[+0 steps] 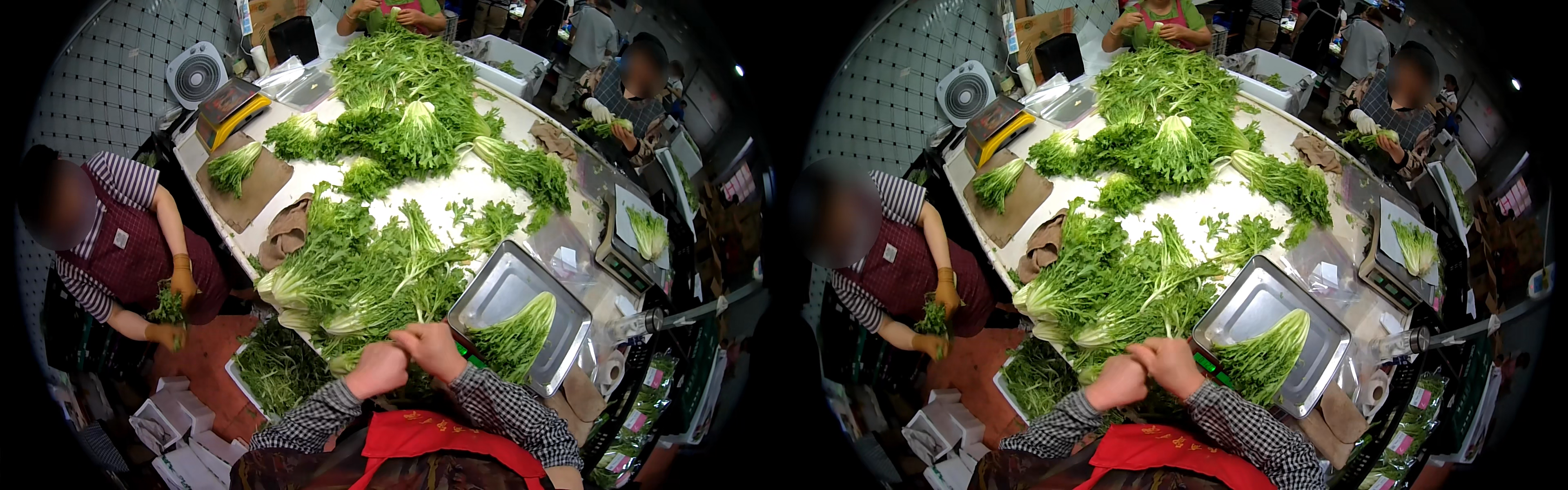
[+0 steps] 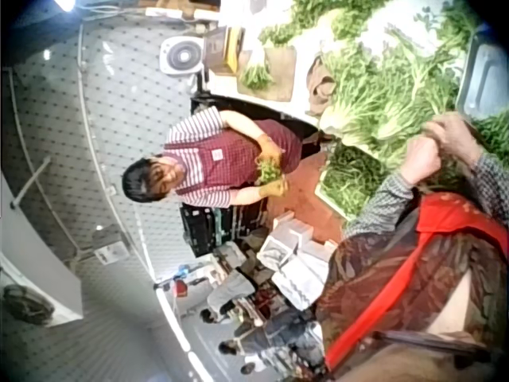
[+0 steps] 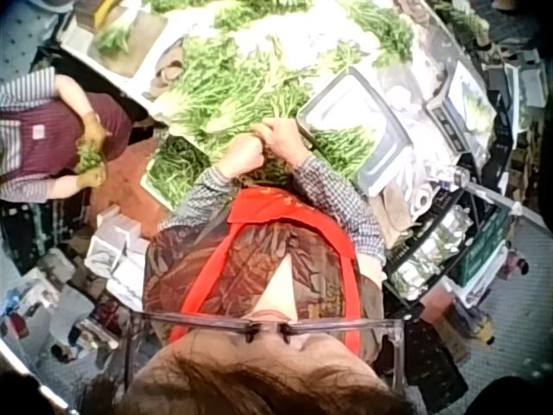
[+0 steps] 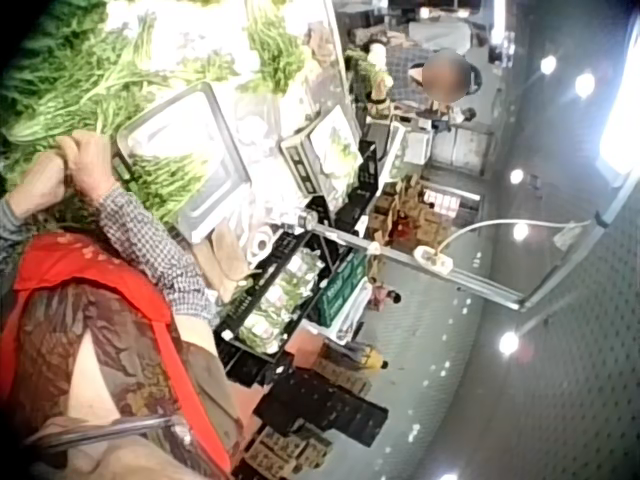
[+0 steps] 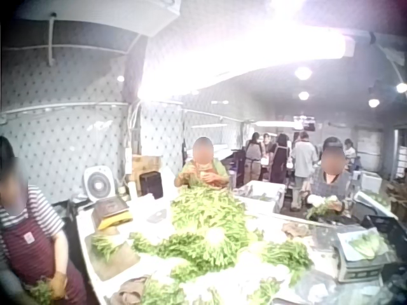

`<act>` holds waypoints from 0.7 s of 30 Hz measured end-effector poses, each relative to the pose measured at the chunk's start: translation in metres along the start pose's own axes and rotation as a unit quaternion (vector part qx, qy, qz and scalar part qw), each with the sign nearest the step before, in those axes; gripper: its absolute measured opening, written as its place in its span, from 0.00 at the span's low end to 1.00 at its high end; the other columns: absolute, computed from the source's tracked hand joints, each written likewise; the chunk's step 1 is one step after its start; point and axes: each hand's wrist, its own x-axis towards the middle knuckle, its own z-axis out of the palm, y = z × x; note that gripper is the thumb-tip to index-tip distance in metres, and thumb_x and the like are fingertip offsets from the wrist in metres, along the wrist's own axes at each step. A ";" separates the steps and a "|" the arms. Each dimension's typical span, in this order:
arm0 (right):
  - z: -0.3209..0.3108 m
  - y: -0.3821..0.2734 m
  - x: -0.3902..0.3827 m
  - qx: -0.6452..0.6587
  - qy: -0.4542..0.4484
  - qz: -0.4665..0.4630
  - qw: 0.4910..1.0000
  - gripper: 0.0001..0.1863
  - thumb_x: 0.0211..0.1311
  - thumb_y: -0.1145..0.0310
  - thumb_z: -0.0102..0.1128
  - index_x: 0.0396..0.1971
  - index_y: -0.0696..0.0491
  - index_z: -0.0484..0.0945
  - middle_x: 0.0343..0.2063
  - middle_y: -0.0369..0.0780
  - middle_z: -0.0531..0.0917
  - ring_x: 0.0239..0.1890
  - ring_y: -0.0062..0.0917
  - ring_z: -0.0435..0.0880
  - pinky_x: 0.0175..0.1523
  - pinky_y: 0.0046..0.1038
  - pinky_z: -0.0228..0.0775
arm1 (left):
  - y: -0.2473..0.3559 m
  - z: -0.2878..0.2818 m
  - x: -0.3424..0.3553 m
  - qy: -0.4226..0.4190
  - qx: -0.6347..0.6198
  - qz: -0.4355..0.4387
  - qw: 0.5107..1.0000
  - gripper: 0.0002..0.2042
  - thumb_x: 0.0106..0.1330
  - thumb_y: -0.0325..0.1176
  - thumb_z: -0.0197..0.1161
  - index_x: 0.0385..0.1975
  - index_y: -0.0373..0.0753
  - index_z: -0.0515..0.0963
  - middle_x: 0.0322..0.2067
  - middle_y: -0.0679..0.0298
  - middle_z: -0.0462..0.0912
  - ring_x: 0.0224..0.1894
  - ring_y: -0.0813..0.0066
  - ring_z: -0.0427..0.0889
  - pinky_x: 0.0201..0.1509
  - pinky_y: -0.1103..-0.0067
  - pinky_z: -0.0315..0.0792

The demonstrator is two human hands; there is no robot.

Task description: The person selects bunches of leafy green vegetables from a large pile on a table, places them on a digital scale, and then wraps them in plastic bags. The person also uses a brown paper bag to wrap some of the vegetables before bagging them. The finished packages are placed into a black crate.

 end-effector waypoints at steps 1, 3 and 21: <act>-0.008 -0.006 0.007 0.055 0.012 0.077 0.995 0.14 0.61 0.66 0.64 0.20 0.58 0.78 0.14 0.42 0.73 0.16 0.26 0.73 0.24 0.32 0.64 | -0.003 -0.014 0.002 0.055 -0.094 -0.028 0.994 0.10 0.54 0.28 0.61 0.35 0.34 0.83 0.30 0.52 0.84 0.32 0.53 0.85 0.35 0.64 0.77; -0.029 -0.018 0.016 0.049 0.056 0.021 0.997 0.14 0.60 0.69 0.63 0.45 0.58 0.78 0.38 0.41 0.81 0.37 0.24 0.79 0.43 0.26 0.72 | -0.032 -0.034 0.003 0.116 -0.326 -0.038 0.937 0.13 0.60 0.29 0.62 0.44 0.31 0.80 0.34 0.56 0.85 0.32 0.61 0.86 0.36 0.67 0.80; -0.022 -0.020 -0.033 0.311 0.055 0.124 0.941 0.31 0.61 0.72 0.67 0.63 0.62 0.68 0.47 0.45 0.82 0.44 0.28 0.84 0.46 0.26 0.78 | -0.062 -0.024 0.018 0.230 -0.879 -0.042 0.416 0.38 0.68 0.64 0.51 0.69 0.43 0.57 0.62 0.55 0.68 0.64 0.56 0.67 0.68 0.55 0.63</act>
